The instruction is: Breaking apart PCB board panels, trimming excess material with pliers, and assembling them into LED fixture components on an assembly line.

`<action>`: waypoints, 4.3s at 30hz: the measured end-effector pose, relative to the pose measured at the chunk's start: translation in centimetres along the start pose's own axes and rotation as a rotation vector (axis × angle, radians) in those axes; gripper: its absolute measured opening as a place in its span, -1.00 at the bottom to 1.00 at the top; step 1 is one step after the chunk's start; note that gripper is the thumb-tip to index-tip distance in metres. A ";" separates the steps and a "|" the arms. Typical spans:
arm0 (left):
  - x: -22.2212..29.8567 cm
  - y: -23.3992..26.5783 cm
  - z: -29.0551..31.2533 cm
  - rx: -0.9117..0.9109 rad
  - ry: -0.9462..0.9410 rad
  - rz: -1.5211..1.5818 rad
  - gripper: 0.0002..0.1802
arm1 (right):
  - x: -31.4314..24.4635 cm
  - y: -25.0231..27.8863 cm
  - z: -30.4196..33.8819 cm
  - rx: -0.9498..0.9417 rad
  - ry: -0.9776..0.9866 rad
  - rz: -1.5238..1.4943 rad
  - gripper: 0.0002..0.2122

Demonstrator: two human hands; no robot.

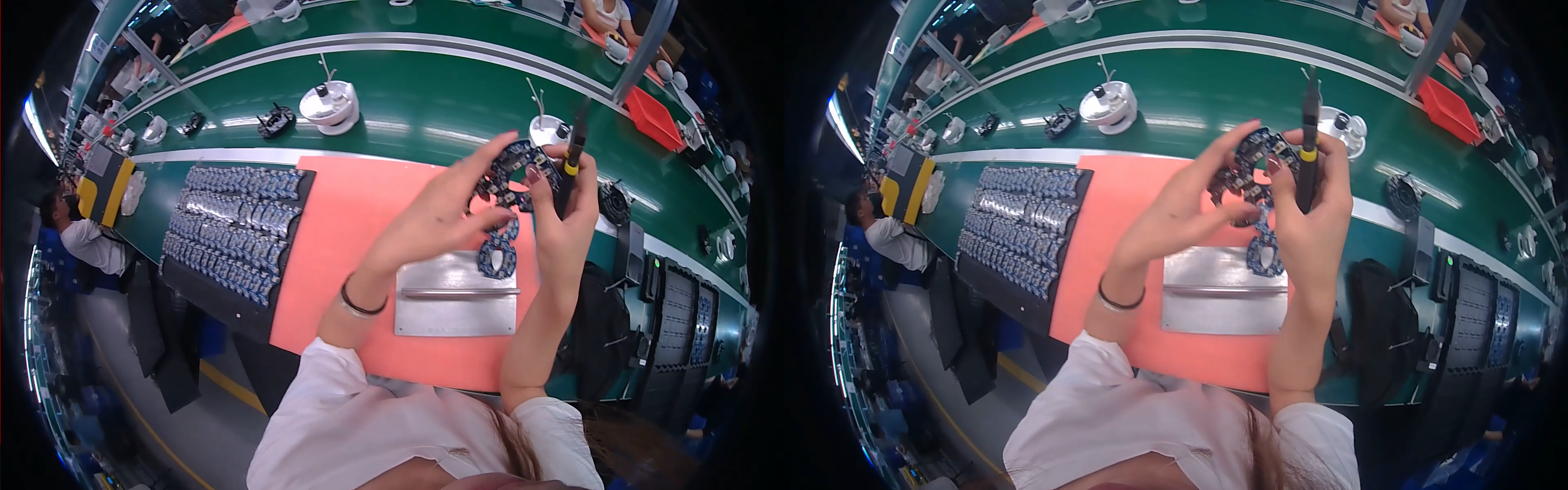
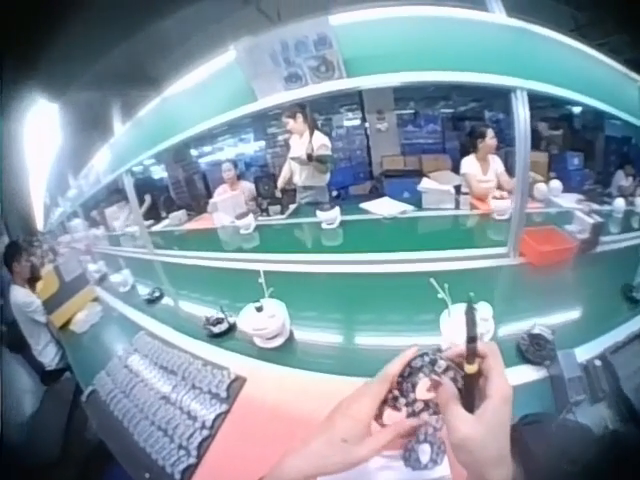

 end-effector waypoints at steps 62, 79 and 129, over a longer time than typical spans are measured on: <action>-34.4 33.4 20.0 0.309 -0.134 -1.131 -0.64 | 12.0 -6.0 3.8 -0.726 -0.035 1.052 -0.81; -5.7 33.5 54.4 0.913 0.839 -1.240 -0.55 | 12.0 -8.3 4.0 -0.850 -0.064 1.006 -0.73; -0.8 12.0 -3.7 0.069 -0.135 -0.862 -0.77 | 6.7 0.5 -20.5 -0.179 0.823 1.655 -0.64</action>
Point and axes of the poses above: each hand's wrist, its own z-axis away from the middle knuckle, its own y-axis out of the back of the hand, x = y × z, the point moved 4 cm from there along -z, towards the middle knuckle, and after that the axes turned 9 degrees about -y, right-handed, at the moved point
